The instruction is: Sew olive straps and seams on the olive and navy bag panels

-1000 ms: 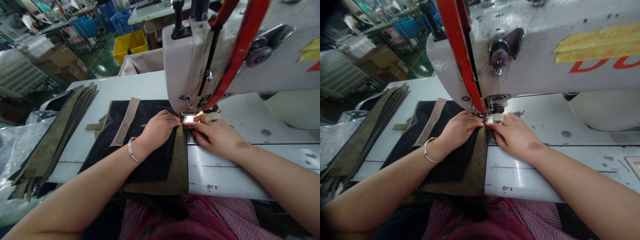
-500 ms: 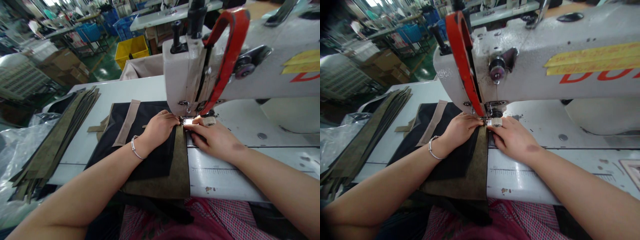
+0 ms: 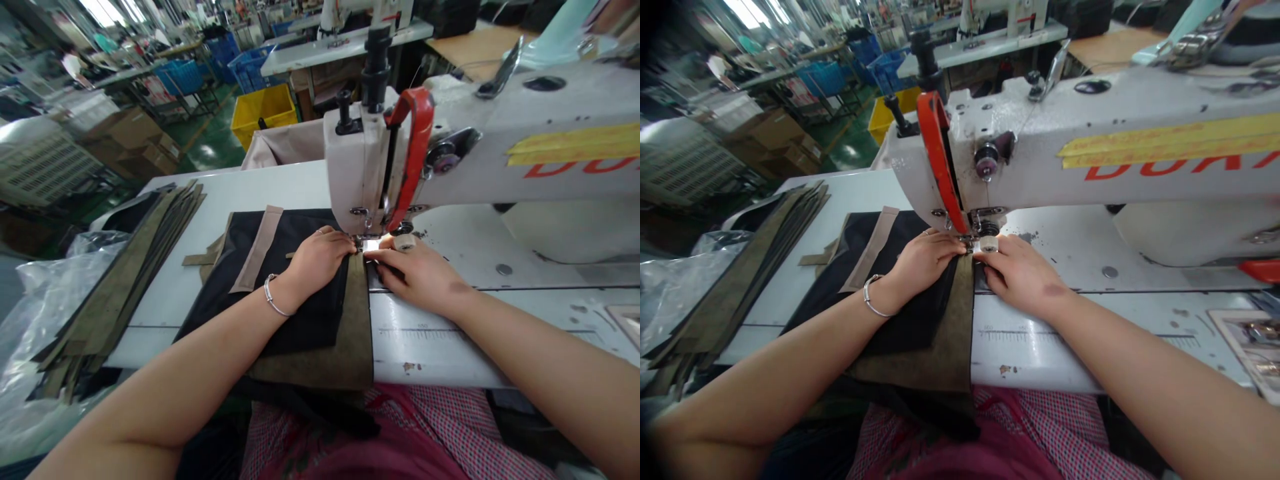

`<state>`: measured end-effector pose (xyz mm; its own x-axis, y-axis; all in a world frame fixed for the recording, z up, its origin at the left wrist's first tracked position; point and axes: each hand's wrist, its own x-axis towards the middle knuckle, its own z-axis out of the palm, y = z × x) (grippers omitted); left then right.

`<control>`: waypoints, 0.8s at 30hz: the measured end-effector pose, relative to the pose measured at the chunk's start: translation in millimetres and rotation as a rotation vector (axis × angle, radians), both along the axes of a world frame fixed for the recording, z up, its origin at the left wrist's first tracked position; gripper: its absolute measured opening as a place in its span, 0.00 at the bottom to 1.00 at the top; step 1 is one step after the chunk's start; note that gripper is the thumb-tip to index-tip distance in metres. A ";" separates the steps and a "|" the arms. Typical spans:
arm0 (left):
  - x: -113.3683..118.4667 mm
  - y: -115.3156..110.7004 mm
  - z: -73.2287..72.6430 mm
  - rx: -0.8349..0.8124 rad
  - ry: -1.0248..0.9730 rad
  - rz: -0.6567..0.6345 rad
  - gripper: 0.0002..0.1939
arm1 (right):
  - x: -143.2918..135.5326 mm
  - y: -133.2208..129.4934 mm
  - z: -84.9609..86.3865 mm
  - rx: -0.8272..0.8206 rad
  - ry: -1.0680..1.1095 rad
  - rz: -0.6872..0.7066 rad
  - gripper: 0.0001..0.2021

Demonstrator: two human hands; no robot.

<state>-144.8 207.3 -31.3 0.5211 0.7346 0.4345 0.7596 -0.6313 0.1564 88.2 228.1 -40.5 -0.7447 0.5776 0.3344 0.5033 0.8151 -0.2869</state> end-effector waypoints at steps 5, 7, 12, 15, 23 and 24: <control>1.4 3.9 4.7 -0.070 0.042 0.006 0.09 | 0.8 0.2 -1.8 0.018 0.017 0.017 0.15; -3.4 -7.3 20.1 -0.159 0.100 -0.007 0.12 | 2.1 0.7 -3.3 0.029 0.021 0.025 0.15; -40.6 -88.3 59.5 -0.355 0.233 0.147 0.47 | 5.3 1.4 -6.2 0.079 0.101 0.074 0.15; -65.3 -140.9 55.5 -0.415 0.288 0.298 0.52 | 2.7 -6.6 -2.7 0.077 0.146 0.190 0.16; -69.2 -181.2 26.8 -0.310 0.315 0.316 0.31 | -18.4 -61.6 11.2 -0.028 0.050 0.319 0.14; -69.1 -180.7 29.1 -0.309 0.318 0.315 0.31 | -19.6 -66.8 9.8 -0.033 0.056 0.293 0.13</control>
<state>-213.9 26.6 -2.2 0.3257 0.9450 0.0302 0.9447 -0.3266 0.0302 68.6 161.3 -30.7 -0.8622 0.3523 0.3640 0.2310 0.9129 -0.3365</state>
